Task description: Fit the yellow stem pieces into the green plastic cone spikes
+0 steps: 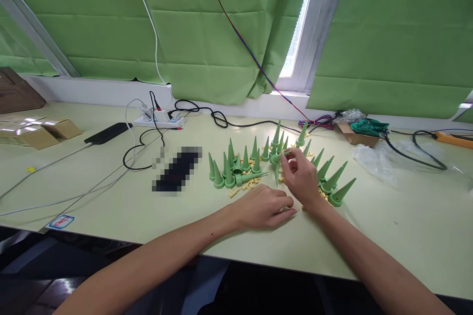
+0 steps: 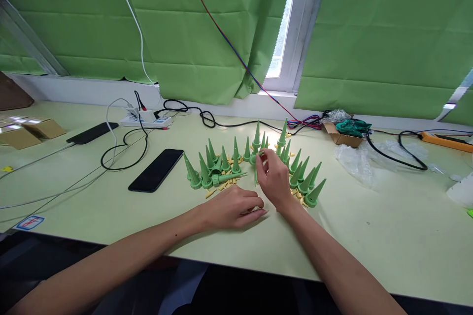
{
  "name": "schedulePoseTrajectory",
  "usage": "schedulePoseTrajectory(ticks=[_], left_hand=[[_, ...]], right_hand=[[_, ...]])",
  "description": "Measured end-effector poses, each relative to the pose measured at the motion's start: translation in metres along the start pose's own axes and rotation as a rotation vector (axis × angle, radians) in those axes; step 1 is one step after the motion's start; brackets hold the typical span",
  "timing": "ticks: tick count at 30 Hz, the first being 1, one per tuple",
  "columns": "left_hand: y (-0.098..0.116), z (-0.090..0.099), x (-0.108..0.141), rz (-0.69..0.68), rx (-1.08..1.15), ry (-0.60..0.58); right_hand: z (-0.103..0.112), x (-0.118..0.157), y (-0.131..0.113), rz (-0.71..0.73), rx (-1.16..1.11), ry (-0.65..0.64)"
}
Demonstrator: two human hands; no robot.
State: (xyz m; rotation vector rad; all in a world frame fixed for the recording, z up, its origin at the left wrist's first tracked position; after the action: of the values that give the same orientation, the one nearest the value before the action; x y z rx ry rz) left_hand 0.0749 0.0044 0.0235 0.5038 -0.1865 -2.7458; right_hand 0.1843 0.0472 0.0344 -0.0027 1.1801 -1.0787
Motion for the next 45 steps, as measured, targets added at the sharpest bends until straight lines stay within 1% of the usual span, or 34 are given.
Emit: schedulePoseTrajectory(ticks=[5, 8, 13, 19, 28, 33, 39, 45], left_hand=[[0.003, -0.001, 0.000, -0.021, -0.032, 0.015], [0.003, -0.002, 0.000, -0.028, -0.051, 0.022], [0.003, -0.004, 0.000, -0.035, -0.064, 0.010], [0.003, -0.007, -0.001, -0.038, -0.066, -0.039], [0.005, -0.008, -0.001, -0.064, -0.041, -0.023], [0.004, -0.010, -0.001, -0.062, -0.044, -0.038], [0.003, -0.012, 0.000, -0.060, -0.062, -0.044], [0.004, -0.011, -0.001, -0.047, -0.077, -0.056]], right_hand=[[-0.014, 0.000, 0.004, 0.062, 0.020, -0.119], [-0.020, 0.000, 0.006, 0.093, 0.026, -0.150], [-0.025, -0.001, 0.010, 0.086, 0.020, -0.192], [-0.024, -0.004, 0.014, 0.037, -0.003, -0.201], [-0.024, -0.008, 0.018, -0.040, -0.033, -0.221], [-0.025, -0.009, 0.020, -0.111, -0.076, -0.228], [-0.027, -0.009, 0.022, -0.154, -0.107, -0.237], [-0.029, -0.009, 0.024, -0.197, -0.141, -0.278]])
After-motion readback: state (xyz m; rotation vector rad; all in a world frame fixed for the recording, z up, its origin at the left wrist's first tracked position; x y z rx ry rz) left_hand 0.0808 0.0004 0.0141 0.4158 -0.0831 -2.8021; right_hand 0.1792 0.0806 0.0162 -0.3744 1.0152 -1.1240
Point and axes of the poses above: each hand's wrist, its own x-axis away from the middle knuckle, its own z-axis out of the back of the hand, y = z × x, the point moved 6 cm from there along -x, towards the middle knuckle, and after that the axes turned 3 degrees about -y, right-handed, at the moved point
